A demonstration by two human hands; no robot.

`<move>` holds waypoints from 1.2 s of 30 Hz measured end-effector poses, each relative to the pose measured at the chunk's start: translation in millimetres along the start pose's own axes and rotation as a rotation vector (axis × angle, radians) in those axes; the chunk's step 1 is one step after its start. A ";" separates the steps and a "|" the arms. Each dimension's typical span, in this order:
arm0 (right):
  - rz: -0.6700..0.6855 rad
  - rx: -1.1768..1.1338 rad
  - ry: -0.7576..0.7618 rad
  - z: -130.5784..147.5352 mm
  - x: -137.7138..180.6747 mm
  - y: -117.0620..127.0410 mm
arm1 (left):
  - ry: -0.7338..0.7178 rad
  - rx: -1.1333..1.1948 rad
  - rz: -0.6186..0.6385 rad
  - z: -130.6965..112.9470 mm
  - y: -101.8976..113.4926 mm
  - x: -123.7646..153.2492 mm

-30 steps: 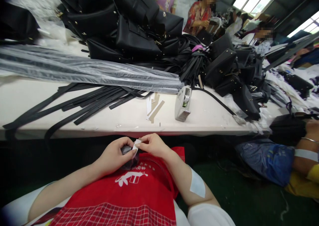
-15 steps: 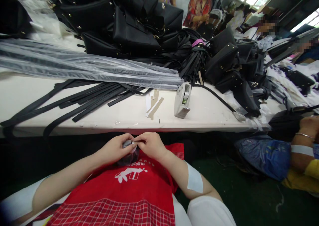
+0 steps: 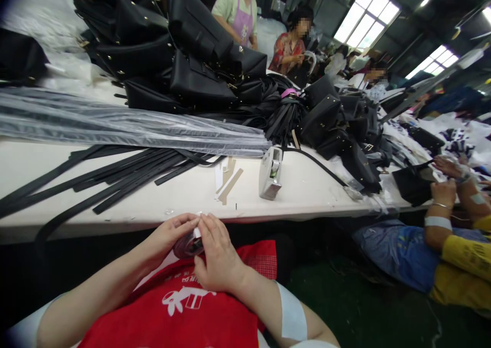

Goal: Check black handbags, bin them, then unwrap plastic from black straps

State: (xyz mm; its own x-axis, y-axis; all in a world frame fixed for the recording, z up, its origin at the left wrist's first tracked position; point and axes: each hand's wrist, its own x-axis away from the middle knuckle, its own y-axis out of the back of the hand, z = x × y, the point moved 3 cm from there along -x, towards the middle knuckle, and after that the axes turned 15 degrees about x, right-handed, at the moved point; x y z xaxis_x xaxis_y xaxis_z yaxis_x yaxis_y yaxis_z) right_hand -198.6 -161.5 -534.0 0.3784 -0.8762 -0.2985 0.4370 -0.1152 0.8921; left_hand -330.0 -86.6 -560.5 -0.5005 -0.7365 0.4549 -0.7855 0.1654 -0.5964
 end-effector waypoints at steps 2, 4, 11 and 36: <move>-0.062 0.011 -0.014 -12.1 -3.6 14.2 | 0.008 0.013 -0.010 -1.0 -1.2 0.5; -0.224 0.040 -0.136 -44.8 -7.5 37.2 | 0.029 0.005 -0.018 -3.6 -0.8 2.9; -0.497 -0.074 -0.910 -210.8 -9.0 89.9 | -0.001 -0.064 -0.060 -5.7 -8.0 10.7; 0.080 -0.817 -0.676 -44.5 -2.5 21.5 | -0.311 -0.408 0.026 -2.3 -27.1 -11.1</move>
State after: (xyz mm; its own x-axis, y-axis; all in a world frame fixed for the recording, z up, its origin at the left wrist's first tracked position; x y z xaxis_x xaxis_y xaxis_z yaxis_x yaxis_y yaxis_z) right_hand -153.8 -140.9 -529.2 0.0076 -0.9743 0.2252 0.9411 0.0831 0.3277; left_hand -304.0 -81.4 -547.9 -0.4386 -0.8787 0.1884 -0.8833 0.3829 -0.2705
